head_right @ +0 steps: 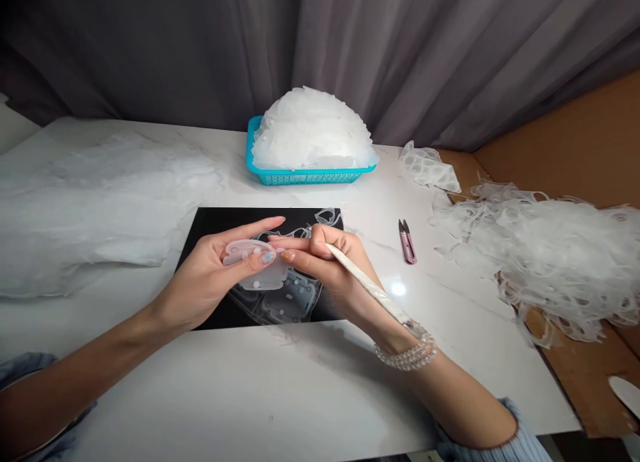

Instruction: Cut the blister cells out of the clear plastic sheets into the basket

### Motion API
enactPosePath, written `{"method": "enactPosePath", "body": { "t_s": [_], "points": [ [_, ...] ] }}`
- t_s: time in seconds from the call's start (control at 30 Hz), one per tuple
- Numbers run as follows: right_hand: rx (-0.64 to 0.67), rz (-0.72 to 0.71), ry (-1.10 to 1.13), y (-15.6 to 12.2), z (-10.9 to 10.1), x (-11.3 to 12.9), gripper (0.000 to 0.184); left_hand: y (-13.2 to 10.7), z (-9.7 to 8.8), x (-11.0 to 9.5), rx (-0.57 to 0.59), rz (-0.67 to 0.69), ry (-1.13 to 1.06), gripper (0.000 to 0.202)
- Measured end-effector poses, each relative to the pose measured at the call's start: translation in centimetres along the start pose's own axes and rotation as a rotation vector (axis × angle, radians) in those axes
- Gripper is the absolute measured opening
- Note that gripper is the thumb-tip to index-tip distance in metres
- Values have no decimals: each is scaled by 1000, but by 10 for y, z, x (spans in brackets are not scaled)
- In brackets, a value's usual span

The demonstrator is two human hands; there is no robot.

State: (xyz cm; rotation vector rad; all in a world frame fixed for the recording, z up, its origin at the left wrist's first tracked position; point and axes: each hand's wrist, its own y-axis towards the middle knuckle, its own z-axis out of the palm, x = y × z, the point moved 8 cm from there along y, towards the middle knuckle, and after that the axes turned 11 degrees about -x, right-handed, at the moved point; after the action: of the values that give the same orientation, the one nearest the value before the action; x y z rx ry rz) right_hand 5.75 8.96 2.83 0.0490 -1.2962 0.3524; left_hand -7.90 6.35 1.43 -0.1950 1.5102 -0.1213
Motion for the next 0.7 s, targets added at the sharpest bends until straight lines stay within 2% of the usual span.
{"method": "enactPosePath", "body": {
  "t_s": [0.13,0.27,0.5,0.63,0.7],
  "points": [
    [-57,27,23,2,-6,-3,45,-1,0,0,-35,27,42,42],
    [-61,88,88,3,-6,-7,44,-3,-1,-3,-68,69,69,37],
    [-106,149,116,1,-6,-10,46,-6,0,-5,-74,71,46,33],
    [-105,138,74,2,-7,-12,45,-4,2,-3,-52,53,25,37],
    [-121,61,-1,4,-10,-8,43,-2,2,2,-26,2,-45,40]
  ]
}}
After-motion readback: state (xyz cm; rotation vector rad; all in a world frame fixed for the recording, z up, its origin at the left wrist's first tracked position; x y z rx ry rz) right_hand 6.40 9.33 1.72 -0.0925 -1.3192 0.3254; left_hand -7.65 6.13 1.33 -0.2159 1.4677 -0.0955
